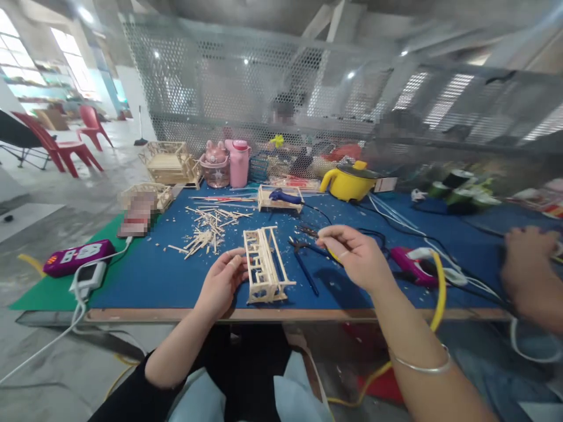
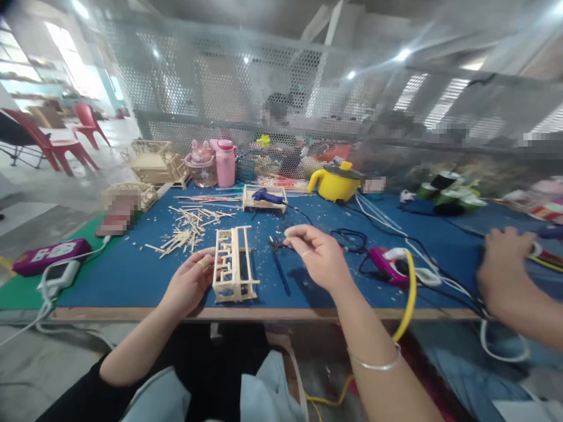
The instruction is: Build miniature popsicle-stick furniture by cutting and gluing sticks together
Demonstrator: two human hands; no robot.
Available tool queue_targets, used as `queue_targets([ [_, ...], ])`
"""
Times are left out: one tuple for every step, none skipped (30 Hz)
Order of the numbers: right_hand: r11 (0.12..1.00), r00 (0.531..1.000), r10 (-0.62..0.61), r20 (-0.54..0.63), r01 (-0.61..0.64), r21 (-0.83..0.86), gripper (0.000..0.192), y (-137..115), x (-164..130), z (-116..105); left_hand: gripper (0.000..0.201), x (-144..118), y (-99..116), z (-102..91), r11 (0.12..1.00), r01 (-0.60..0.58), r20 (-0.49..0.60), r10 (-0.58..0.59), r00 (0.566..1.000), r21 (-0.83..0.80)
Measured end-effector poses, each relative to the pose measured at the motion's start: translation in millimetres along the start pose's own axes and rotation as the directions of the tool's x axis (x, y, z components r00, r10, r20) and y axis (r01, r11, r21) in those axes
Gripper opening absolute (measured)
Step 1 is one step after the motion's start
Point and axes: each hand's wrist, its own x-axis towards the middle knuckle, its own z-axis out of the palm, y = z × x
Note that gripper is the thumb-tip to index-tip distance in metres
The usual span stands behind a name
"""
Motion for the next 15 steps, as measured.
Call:
queue_targets([
  [0.999, 0.999, 0.041, -0.001, -0.041, -0.012, 0.025, 3, -9, 0, 0.03, -2, -1, -1.0, 1.0, -0.023, 0.007, 0.023, 1.0, 0.015],
  [0.997, 0.998, 0.069, 0.007, -0.069, -0.032, 0.028, 6, -17, 0, 0.031, -3, -2, -2.0, 0.999, -0.045, 0.01, 0.044, 0.999, 0.029],
  [0.995, 0.996, 0.085, 0.018, -0.084, -0.055, 0.029, 8, -23, 1, 0.033, -4, -3, -2.9, 0.997, -0.064, 0.012, 0.063, 0.998, 0.043],
  [0.993, 0.995, 0.092, 0.034, -0.089, -0.083, 0.029, 9, -27, 2, 0.034, -6, -4, -3.6, 0.995, -0.079, 0.014, 0.078, 0.997, 0.059],
  [0.99, 0.994, 0.094, 0.058, -0.087, -0.115, 0.029, 10, -29, 3, 0.035, -7, -4, -3.7, 0.993, -0.09, 0.018, 0.088, 0.996, 0.076],
  [0.986, 0.992, 0.09, 0.084, -0.076, -0.151, 0.027, 11, -29, 3, 0.035, -9, -4, -3.0, 0.991, -0.092, 0.023, 0.09, 0.996, 0.095],
  [0.981, 0.991, 0.082, 0.108, -0.061, -0.186, 0.026, 11, -27, 3, 0.036, -10, -3, -1.5, 0.99, -0.087, 0.029, 0.084, 0.996, 0.111],
  [0.976, 0.989, 0.073, 0.131, -0.044, -0.215, 0.024, 12, -24, 3, 0.036, -11, -3, 1.0, 0.99, -0.076, 0.03, 0.073, 0.997, 0.12],
  [0.972, 0.987, 0.065, 0.148, -0.029, -0.234, 0.023, 12, -19, 2, 0.039, -11, -1, 4.5, 0.992, -0.05, 0.022, 0.048, 0.999, 0.113],
  [0.97, 0.986, 0.058, 0.154, -0.019, -0.243, 0.022, 12, -13, 2, 0.041, -10, 1, 8.8, 0.996, -0.022, 0.01, 0.022, 1.0, 0.086],
  [0.969, 0.987, 0.053, 0.151, -0.015, -0.245, 0.022, 12, -8, 2, 0.044, -9, 3, 13.4, 0.998, 0.023, 0.004, -0.023, 1.0, 0.051],
  [0.971, 0.988, 0.051, 0.145, -0.015, -0.239, 0.021, 11, -2, 3, 0.047, -7, 5, 18.1, 0.997, 0.083, 0.009, -0.083, 0.997, 0.01],
  [0.973, 0.989, 0.052, 0.142, -0.019, -0.231, 0.021, 11, 3, 4, 0.048, -4, 8, 22.2, 0.989, 0.148, 0.022, -0.147, 0.989, -0.022],
  [0.975, 0.988, 0.055, 0.141, -0.023, -0.222, 0.021, 9, 8, 6, 0.049, -1, 11, 25.3, 0.979, 0.199, 0.017, -0.198, 0.98, -0.049],
  [0.976, 0.987, 0.058, 0.147, -0.026, -0.215, 0.021, 7, 12, 8, 0.047, 2, 14, 27.1, 0.969, 0.234, 0.002, -0.234, 0.972, -0.075],
])
